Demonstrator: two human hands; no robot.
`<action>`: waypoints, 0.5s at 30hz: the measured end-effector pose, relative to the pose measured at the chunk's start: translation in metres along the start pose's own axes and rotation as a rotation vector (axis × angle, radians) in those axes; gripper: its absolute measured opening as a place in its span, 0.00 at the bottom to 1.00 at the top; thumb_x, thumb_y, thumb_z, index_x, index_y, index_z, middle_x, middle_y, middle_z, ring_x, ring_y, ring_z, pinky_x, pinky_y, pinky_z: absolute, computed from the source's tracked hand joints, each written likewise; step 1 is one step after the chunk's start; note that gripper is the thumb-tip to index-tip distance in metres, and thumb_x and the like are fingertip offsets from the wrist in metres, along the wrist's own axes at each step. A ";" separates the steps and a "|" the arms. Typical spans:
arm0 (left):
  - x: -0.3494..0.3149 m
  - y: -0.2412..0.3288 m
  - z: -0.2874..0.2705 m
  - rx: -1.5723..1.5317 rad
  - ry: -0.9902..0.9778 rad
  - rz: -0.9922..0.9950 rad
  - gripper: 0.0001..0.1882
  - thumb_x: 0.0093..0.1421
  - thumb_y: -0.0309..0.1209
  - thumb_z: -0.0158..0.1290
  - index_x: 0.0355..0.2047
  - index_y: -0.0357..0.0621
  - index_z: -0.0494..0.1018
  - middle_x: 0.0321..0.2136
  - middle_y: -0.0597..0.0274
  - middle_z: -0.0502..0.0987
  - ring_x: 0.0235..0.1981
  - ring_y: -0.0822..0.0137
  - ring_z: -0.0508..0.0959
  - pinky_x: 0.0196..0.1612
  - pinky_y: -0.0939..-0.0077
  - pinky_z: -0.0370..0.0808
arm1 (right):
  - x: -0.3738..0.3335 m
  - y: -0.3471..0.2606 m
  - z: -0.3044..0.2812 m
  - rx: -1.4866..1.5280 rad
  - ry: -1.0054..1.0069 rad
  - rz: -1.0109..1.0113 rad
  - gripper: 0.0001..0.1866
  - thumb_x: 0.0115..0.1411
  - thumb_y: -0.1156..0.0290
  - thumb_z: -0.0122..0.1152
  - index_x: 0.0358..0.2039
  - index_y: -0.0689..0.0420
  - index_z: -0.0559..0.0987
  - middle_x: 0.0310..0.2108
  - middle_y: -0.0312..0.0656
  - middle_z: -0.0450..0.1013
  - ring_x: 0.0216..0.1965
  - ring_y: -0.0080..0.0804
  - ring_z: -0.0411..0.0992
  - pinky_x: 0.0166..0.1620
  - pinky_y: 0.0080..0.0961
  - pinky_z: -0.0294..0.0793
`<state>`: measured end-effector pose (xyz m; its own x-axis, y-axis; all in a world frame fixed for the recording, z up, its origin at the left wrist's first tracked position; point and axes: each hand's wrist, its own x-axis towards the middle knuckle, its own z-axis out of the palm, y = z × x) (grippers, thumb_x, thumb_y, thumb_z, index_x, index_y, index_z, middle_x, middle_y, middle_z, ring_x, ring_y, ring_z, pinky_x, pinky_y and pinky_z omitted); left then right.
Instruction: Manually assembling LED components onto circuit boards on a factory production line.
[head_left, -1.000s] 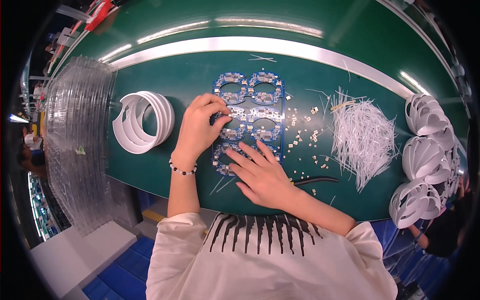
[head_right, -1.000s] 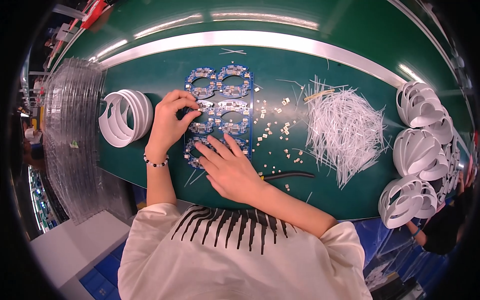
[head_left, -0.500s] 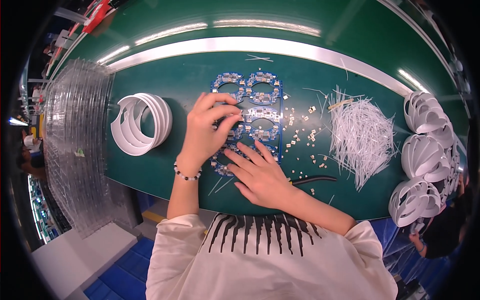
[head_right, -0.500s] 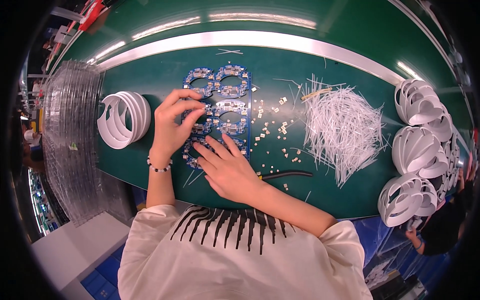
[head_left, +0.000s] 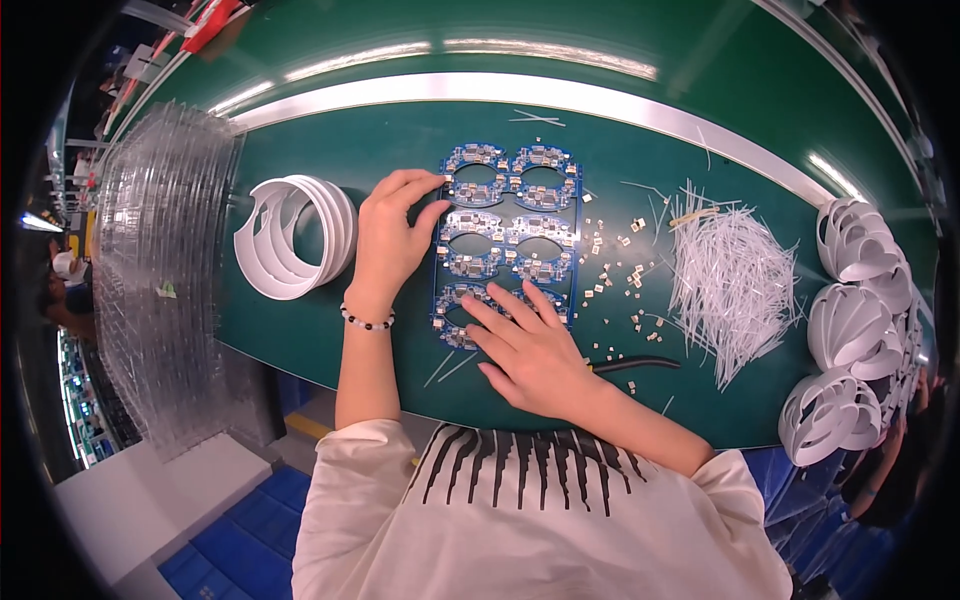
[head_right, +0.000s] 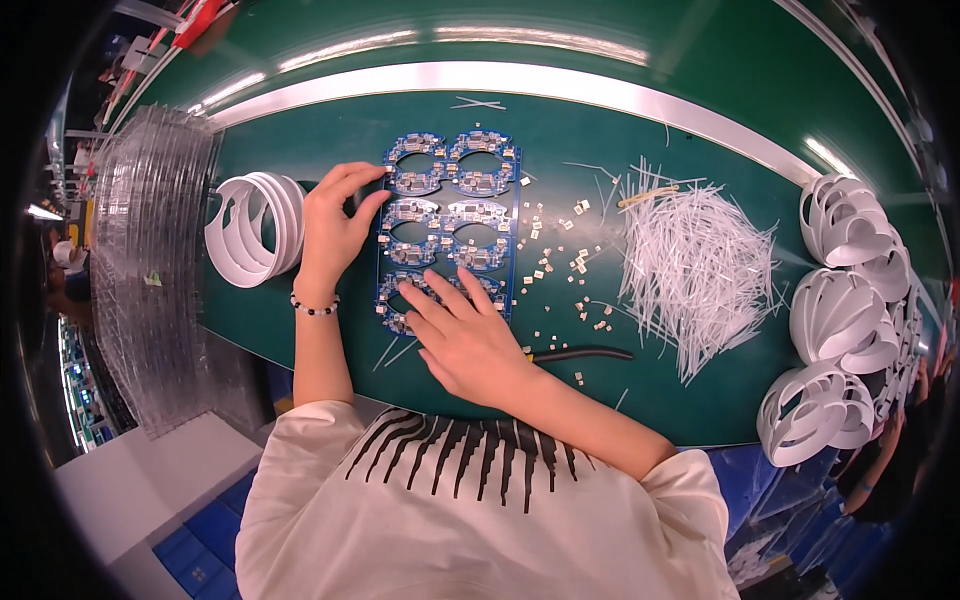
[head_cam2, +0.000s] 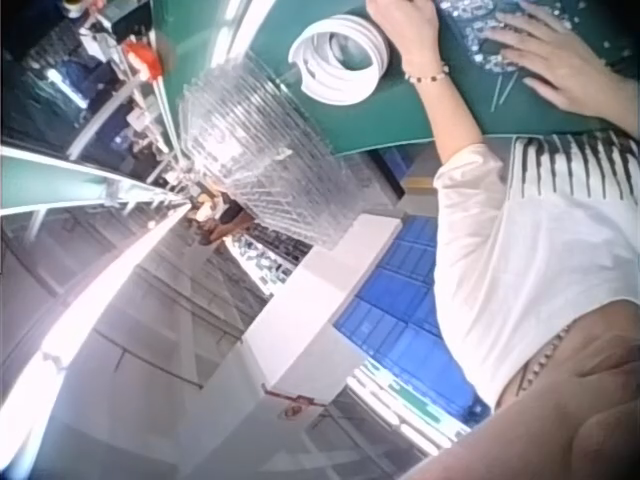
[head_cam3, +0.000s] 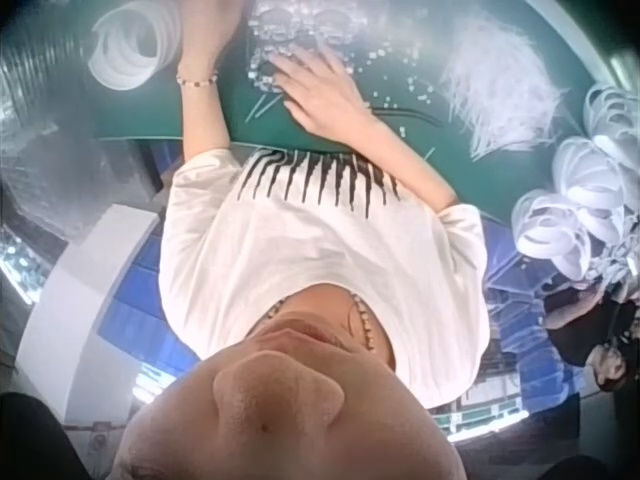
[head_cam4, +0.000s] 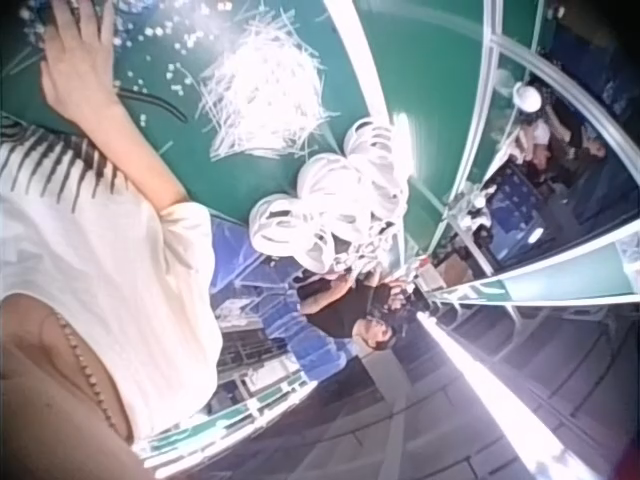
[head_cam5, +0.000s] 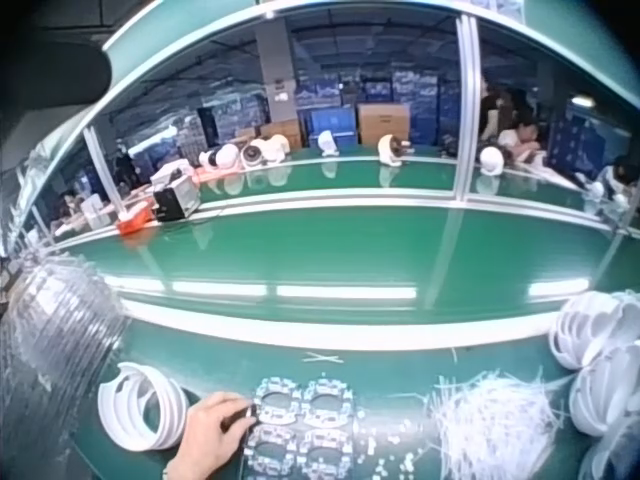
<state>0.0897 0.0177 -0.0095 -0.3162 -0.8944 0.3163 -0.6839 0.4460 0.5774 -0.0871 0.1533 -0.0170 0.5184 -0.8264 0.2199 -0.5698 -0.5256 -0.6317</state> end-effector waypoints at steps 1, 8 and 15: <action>0.001 0.001 0.003 -0.001 0.016 0.038 0.12 0.48 0.22 0.58 0.36 0.38 0.77 0.35 0.56 0.76 0.38 0.55 0.76 0.41 0.67 0.72 | 0.000 0.000 0.000 -0.001 0.001 -0.001 0.20 0.47 0.68 0.64 0.43 0.60 0.76 0.59 0.41 0.61 0.61 0.43 0.57 0.62 0.51 0.50; 0.011 -0.005 0.010 -0.051 0.029 0.060 0.09 0.50 0.21 0.57 0.34 0.38 0.78 0.34 0.57 0.76 0.32 0.58 0.77 0.35 0.71 0.74 | -0.001 0.001 0.001 -0.002 0.015 -0.003 0.20 0.47 0.68 0.64 0.42 0.60 0.76 0.59 0.41 0.61 0.61 0.43 0.57 0.62 0.51 0.50; 0.018 -0.009 0.010 -0.101 0.034 0.011 0.05 0.49 0.20 0.58 0.29 0.37 0.78 0.31 0.58 0.77 0.29 0.61 0.78 0.32 0.73 0.74 | -0.001 0.002 0.001 0.001 0.017 -0.007 0.20 0.47 0.68 0.64 0.42 0.60 0.76 0.59 0.41 0.60 0.61 0.43 0.57 0.62 0.51 0.50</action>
<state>0.0835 -0.0023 -0.0168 -0.2999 -0.8885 0.3474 -0.6100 0.4586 0.6462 -0.0878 0.1539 -0.0194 0.5115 -0.8259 0.2373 -0.5657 -0.5315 -0.6305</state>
